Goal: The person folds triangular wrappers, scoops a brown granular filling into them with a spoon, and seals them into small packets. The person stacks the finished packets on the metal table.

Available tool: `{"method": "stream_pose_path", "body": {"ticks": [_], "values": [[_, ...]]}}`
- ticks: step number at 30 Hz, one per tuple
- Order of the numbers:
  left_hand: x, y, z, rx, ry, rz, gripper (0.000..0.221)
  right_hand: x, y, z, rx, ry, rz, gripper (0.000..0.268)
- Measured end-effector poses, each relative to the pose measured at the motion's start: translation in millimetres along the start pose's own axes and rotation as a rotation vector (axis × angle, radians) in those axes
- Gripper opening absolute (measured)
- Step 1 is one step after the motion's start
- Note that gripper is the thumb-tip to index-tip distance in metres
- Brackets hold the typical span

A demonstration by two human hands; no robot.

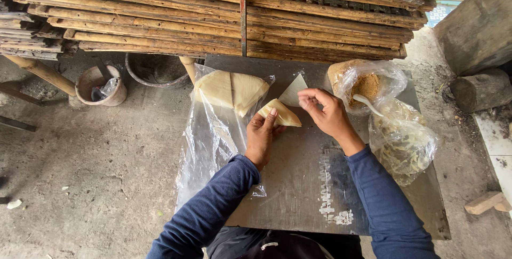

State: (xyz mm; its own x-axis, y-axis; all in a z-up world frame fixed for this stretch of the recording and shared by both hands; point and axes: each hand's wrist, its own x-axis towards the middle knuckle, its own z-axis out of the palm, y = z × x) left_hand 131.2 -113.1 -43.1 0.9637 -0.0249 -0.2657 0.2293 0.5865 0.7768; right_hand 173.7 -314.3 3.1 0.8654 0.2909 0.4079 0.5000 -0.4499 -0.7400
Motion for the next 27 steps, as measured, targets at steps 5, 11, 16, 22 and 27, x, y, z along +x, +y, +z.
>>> {"method": "stream_pose_path", "body": {"ticks": [5, 11, 16, 22, 27], "values": [[-1.4, -1.1, -0.2, 0.041, -0.041, 0.042, 0.028, 0.8, -43.0, 2.7, -0.088, -0.174, -0.106, 0.026], [-3.9, -0.6, -0.9, 0.078, -0.094, 0.053, 0.029, -1.7, -44.8, 12.2, -0.084, -0.138, -0.023, 0.015], [-2.6, 1.0, 1.4, 0.114, -0.123, 0.065, 0.030, -1.7, -27.4, 11.8, 0.117, -0.127, 0.125, 0.009], [-1.5, 0.5, 0.4, 0.128, -0.099, 0.056, 0.029, -6.5, -13.8, 16.4, 0.297, -0.160, 0.255, 0.009], [1.9, -3.4, -1.3, 0.134, -0.064, 0.063, 0.026, -6.9, 0.1, 15.1, 0.285, -0.143, 0.283, 0.008]]}}
